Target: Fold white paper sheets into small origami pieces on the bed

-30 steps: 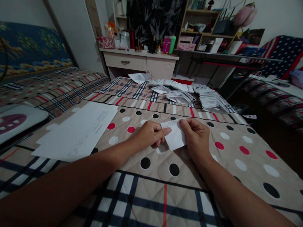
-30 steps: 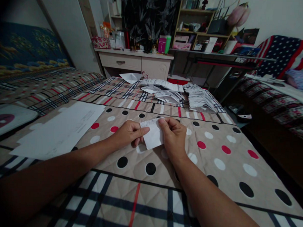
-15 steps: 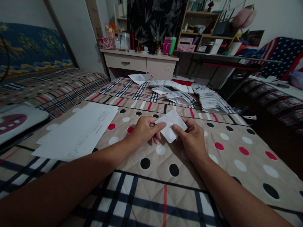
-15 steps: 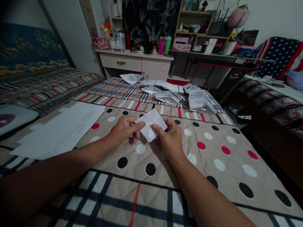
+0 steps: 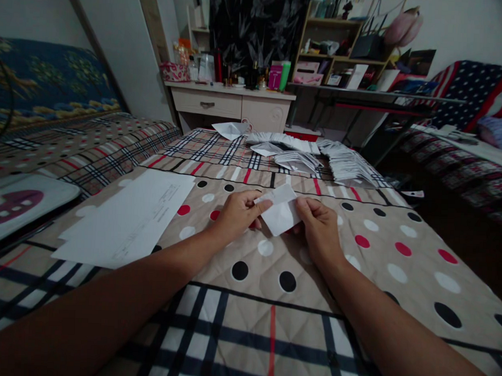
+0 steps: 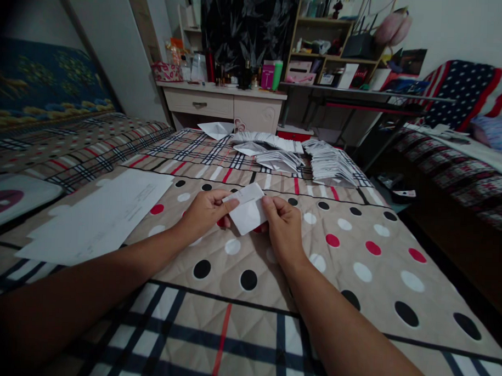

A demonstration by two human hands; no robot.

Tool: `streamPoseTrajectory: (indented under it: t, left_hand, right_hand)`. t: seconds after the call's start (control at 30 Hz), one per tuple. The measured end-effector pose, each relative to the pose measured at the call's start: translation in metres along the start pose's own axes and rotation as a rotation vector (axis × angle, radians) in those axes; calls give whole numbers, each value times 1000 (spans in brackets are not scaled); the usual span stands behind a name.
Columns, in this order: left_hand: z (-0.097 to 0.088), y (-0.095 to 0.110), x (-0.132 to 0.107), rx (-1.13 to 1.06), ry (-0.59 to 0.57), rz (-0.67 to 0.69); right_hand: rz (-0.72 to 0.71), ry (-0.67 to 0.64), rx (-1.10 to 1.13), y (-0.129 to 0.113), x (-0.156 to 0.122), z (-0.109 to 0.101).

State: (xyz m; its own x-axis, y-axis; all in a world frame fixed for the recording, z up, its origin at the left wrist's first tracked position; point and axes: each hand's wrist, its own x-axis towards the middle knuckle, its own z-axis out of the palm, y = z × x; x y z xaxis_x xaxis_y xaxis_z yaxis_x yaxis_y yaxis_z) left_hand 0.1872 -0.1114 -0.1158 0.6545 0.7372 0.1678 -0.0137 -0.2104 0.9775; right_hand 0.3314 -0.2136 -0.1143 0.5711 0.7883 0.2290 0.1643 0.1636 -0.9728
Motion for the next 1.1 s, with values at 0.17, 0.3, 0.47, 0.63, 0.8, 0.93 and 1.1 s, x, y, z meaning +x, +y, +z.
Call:
streamPoseTrajectory:
  t: [0.17, 0.3, 0.47, 0.63, 0.8, 0.93, 1.1]
  left_hand:
    - [1, 1, 0, 10, -28, 30]
    - [2, -1, -1, 5, -47, 23]
    - [1, -7, 3, 46, -24, -23]
    - [-7, -13, 6, 379, 31, 174]
    - [-11, -16, 10, 458, 4, 209]
    - [-9, -17, 13, 449, -64, 140]
    - [-9, -16, 12, 433, -108, 246]
  right_hand:
    - [-103, 35, -89, 3, 4, 1]
    - [-71, 40, -162, 3, 4, 0]
    - [-78, 54, -183, 7, 7, -2]
    - [-19, -111, -249, 16, 12, -4]
    - [-54, -246, -381, 21, 14, -7]
    - [-67, -282, -429, 20, 15, -9]
    - [-99, -338, -388, 16, 17, -13]
